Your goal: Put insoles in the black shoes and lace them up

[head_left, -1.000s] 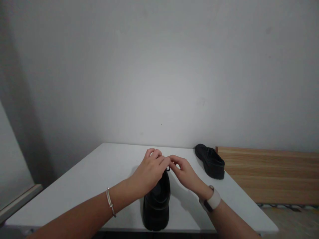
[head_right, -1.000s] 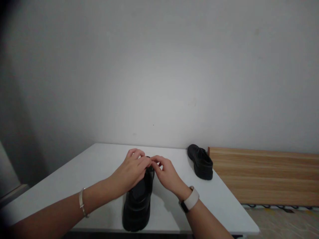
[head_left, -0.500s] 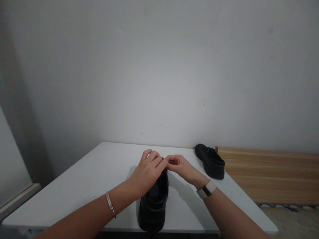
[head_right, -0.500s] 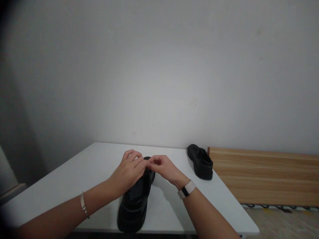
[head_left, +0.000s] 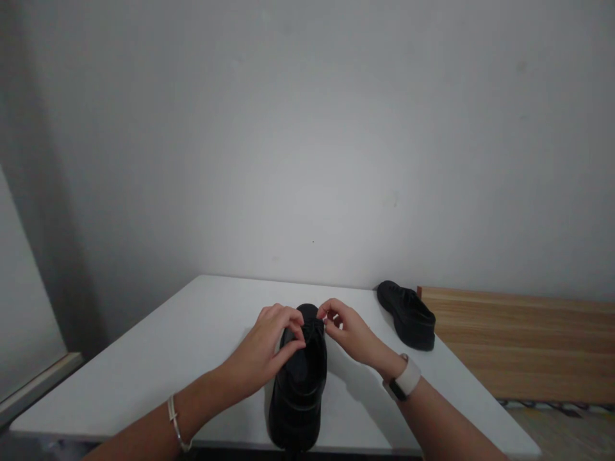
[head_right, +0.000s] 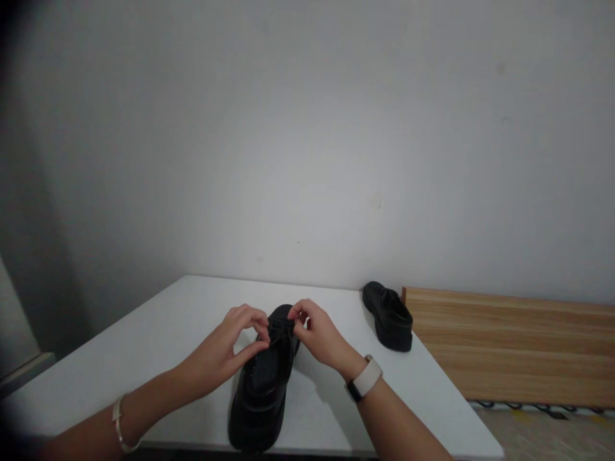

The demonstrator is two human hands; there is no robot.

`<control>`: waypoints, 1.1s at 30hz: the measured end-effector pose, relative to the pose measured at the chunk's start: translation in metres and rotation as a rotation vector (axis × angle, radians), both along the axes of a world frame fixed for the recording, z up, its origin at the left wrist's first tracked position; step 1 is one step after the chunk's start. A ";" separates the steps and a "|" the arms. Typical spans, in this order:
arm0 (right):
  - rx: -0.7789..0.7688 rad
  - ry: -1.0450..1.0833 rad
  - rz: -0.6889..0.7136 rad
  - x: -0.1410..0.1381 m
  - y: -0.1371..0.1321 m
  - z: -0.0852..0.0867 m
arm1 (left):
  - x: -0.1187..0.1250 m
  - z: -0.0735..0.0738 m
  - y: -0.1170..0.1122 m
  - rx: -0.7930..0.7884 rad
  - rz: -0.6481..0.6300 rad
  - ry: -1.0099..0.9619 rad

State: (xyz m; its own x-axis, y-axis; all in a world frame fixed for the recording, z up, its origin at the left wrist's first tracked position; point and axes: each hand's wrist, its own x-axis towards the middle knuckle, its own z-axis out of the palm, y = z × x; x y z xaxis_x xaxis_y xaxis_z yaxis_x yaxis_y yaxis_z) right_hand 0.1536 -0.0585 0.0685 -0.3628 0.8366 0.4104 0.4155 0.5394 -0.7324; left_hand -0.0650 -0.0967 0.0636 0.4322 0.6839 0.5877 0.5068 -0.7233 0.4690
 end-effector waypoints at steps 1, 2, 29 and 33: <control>0.041 -0.001 -0.013 0.000 -0.009 0.005 | -0.004 0.000 0.002 -0.025 -0.002 -0.022; 0.070 -0.016 -0.020 0.000 -0.020 0.010 | -0.008 -0.002 0.005 -0.055 0.012 -0.054; 0.087 -0.490 -0.556 0.130 0.047 -0.054 | 0.020 -0.034 0.111 -0.424 -0.040 -0.417; 0.101 -0.487 -0.572 0.143 0.044 -0.058 | 0.009 -0.003 0.084 -0.364 -0.039 -0.436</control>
State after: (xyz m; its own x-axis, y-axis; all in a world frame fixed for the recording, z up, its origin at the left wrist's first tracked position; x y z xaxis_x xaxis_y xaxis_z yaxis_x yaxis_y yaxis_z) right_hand 0.2971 -0.0145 0.0110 -0.0437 0.9159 0.3989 0.9146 0.1974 -0.3530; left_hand -0.0556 -0.0131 0.0605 0.2310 0.8643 0.4467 0.1865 -0.4899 0.8516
